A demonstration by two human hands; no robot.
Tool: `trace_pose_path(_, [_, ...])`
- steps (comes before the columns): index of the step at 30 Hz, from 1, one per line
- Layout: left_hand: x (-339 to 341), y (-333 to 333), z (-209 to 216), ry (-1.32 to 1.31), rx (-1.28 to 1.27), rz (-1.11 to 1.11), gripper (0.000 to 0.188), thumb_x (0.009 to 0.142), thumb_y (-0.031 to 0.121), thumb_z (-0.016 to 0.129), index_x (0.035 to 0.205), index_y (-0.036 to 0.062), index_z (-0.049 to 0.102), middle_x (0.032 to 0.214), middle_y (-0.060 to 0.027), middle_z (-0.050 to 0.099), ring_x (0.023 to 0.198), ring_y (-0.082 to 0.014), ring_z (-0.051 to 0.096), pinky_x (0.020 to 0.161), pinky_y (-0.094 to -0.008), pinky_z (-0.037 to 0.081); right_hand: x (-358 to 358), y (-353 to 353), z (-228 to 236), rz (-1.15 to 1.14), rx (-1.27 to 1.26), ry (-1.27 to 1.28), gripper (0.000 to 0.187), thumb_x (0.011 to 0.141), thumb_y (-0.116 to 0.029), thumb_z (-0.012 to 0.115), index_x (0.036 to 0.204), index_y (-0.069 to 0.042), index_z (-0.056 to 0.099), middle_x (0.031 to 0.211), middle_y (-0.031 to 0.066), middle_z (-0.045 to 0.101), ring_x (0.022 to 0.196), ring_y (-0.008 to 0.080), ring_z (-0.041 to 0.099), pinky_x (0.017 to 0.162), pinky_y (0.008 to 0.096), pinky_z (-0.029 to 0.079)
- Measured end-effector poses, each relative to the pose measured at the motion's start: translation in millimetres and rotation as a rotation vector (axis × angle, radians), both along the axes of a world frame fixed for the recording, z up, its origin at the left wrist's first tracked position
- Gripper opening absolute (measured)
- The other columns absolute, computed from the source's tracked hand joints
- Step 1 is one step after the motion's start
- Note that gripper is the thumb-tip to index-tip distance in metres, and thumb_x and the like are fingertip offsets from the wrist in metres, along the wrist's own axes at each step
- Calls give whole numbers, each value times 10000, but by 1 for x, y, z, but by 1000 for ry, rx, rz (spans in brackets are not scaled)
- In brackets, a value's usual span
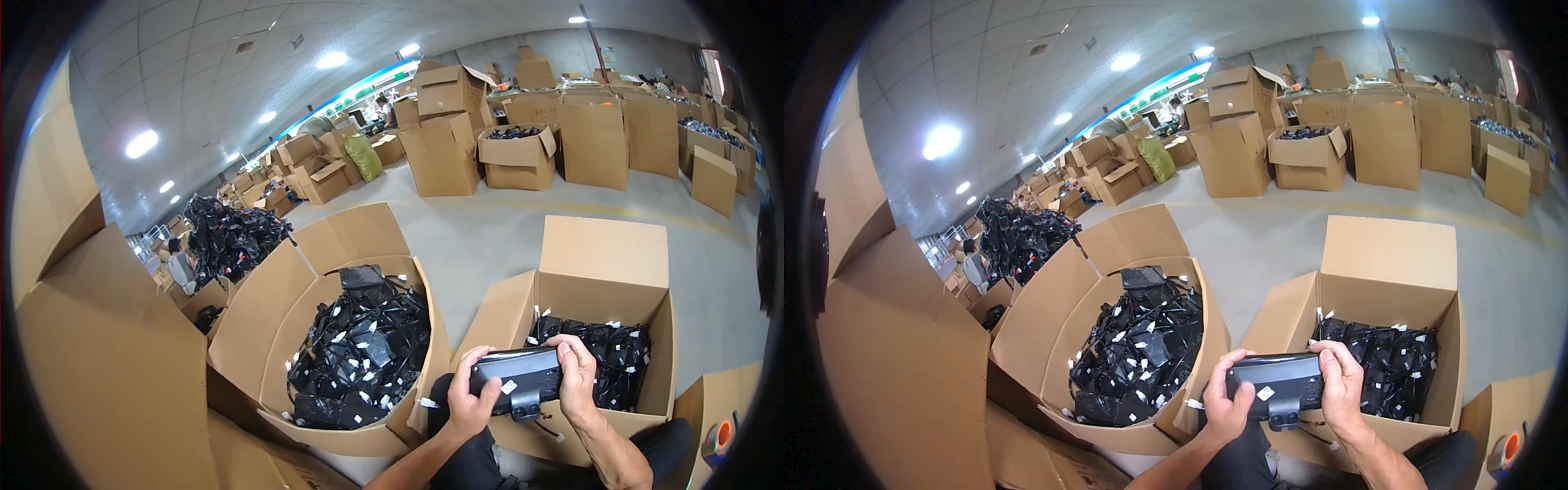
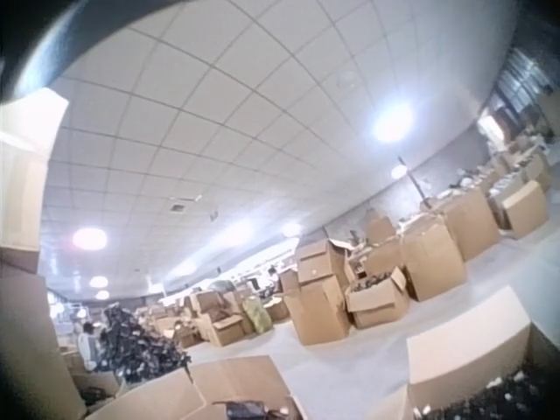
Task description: The person sorts electronic display units by hand, taking them from a large cardboard box and placing them into smaller cardboard boxes on the floor. Each unit is inspected for protective film and wires before being placed.
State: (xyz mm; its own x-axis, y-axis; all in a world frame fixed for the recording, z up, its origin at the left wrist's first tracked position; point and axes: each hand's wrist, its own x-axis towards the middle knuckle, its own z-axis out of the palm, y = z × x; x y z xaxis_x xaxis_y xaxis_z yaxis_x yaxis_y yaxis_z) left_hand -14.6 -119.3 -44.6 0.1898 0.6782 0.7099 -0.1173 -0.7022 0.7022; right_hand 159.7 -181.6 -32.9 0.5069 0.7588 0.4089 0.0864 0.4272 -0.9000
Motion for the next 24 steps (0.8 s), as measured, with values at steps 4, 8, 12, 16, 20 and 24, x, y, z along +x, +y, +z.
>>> trace_pose_path(4, [0, 12, 10, -37, -210, -7, 381, 915, 94, 708, 1233, -85, 602, 1127, -141, 651, 1072, -211, 614, 969, -325, 462, -3, 2, -2, 25, -3, -10, 238, 998, -126, 440, 1013, 12, 633, 804, -11, 545, 734, 62, 453, 662, 229, 379])
trace_pose_path(8, [4, 27, 30, 62, -255, -70, 400, 885, 86, 739, 1224, -91, 621, 1177, -155, 653, 1131, -222, 608, 1020, -339, 451, 17, -1, 11, 91, 34, -285, 309, 962, -131, 418, 1107, 64, 608, 978, 150, 642, 896, 233, 613, 836, 320, 481])
trace_pose_path(12, [23, 44, 73, 193, -326, -158, 409, 874, 96, 757, 1231, -63, 635, 1103, -91, 674, 1007, -160, 633, 927, -321, 524, 62, 7, 47, 432, -60, -680, 590, 888, -314, 733, 1291, 67, 531, 1119, 259, 651, 1011, 313, 663, 863, 418, 517])
trace_pose_path(16, [67, 85, 76, 70, -242, -386, 591, 931, 279, 696, 1379, -51, 497, 1261, -153, 624, 1102, -228, 632, 979, -348, 510, 93, 26, 62, 498, -220, -536, 737, 829, -409, 792, 1309, 66, 498, 1122, 229, 663, 991, 278, 670, 854, 364, 535])
trace_pose_path(20, [139, 102, 45, 59, -579, -795, 723, 931, 310, 641, 1476, -46, 326, 1315, -178, 571, 1164, -256, 607, 987, -385, 508, 143, 21, 52, 124, -67, -198, 780, 865, -431, 774, 1325, 108, 448, 1117, 186, 636, 1012, 199, 642, 863, 310, 545])
trace_pose_path(24, [188, 115, -20, 821, -700, -821, 373, 839, 21, 672, 1194, -53, 583, 816, -90, 683, 784, -222, 685, 726, -357, 556, 202, 23, 6, 24, -312, 25, 642, 942, -440, 666, 1271, 90, 513, 1051, 138, 664, 882, 167, 658, 773, 286, 561])
